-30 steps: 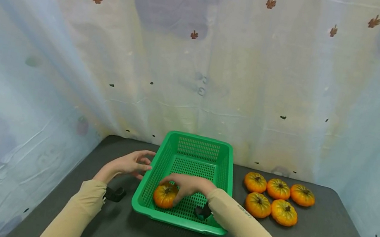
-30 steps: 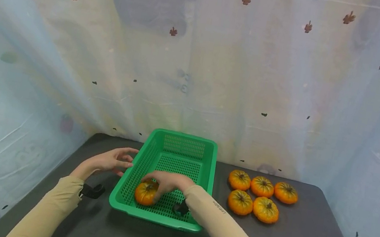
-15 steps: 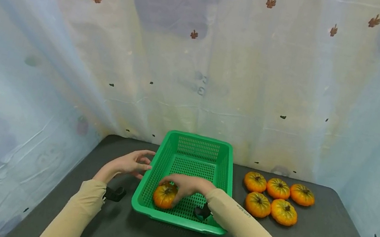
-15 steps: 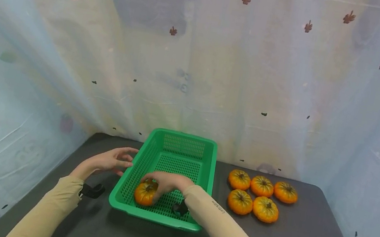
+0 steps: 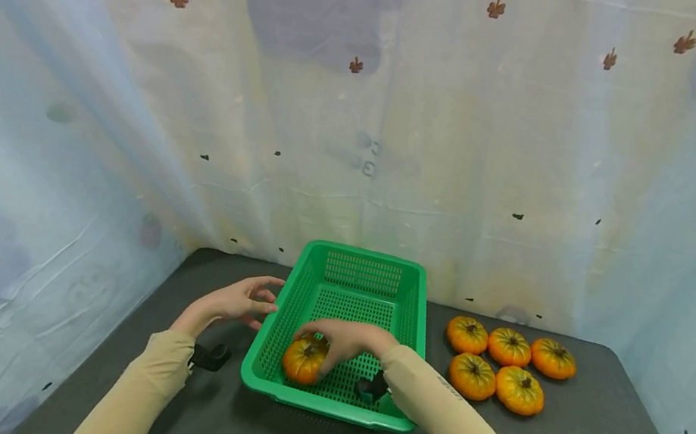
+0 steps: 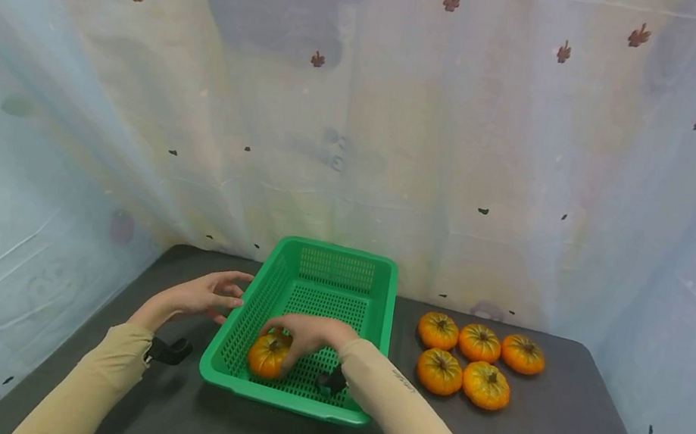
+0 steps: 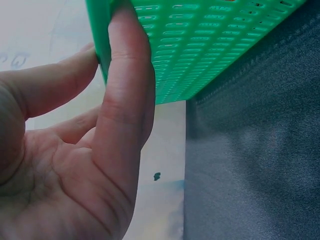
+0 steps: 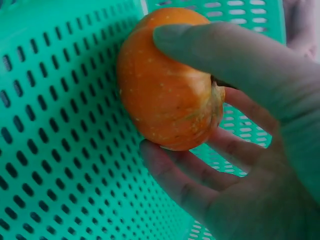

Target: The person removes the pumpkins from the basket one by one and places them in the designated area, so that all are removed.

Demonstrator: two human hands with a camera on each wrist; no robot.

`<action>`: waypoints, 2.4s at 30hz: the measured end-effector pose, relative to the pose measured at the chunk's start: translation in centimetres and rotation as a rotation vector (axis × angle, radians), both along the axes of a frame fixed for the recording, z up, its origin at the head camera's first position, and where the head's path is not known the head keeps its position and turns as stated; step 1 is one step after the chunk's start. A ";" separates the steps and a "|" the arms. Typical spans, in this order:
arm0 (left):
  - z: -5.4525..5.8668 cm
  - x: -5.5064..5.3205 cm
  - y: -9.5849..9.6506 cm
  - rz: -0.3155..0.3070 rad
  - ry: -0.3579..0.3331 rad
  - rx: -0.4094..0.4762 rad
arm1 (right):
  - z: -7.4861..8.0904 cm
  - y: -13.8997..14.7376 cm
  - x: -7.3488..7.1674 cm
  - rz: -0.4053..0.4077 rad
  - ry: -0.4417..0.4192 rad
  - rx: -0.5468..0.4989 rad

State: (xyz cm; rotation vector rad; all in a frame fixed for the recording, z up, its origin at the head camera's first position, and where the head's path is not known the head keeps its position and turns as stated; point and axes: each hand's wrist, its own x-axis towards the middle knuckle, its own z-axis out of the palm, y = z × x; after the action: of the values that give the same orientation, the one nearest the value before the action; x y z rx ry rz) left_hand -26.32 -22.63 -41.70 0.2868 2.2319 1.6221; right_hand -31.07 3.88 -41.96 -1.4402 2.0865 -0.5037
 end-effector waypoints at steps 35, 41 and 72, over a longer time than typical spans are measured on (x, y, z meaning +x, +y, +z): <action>0.0 0.0 -0.1 0.002 -0.001 0.004 | 8.2 17.1 -2.0 -0.285 -0.074 -0.292; -0.1 0.0 -0.2 0.000 0.000 0.008 | 8.8 21.2 -2.2 -0.372 -0.042 -0.327; 0.0 -0.1 -0.2 -0.014 0.002 -0.005 | 2.2 38.4 -0.3 -0.728 0.021 -0.320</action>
State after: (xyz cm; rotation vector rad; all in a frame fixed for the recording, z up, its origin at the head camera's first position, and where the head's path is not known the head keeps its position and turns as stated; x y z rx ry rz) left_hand -26.42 -22.84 -41.73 0.3017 2.2300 1.6098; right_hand -31.35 42.25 -39.76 -0.7816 2.6048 -1.1431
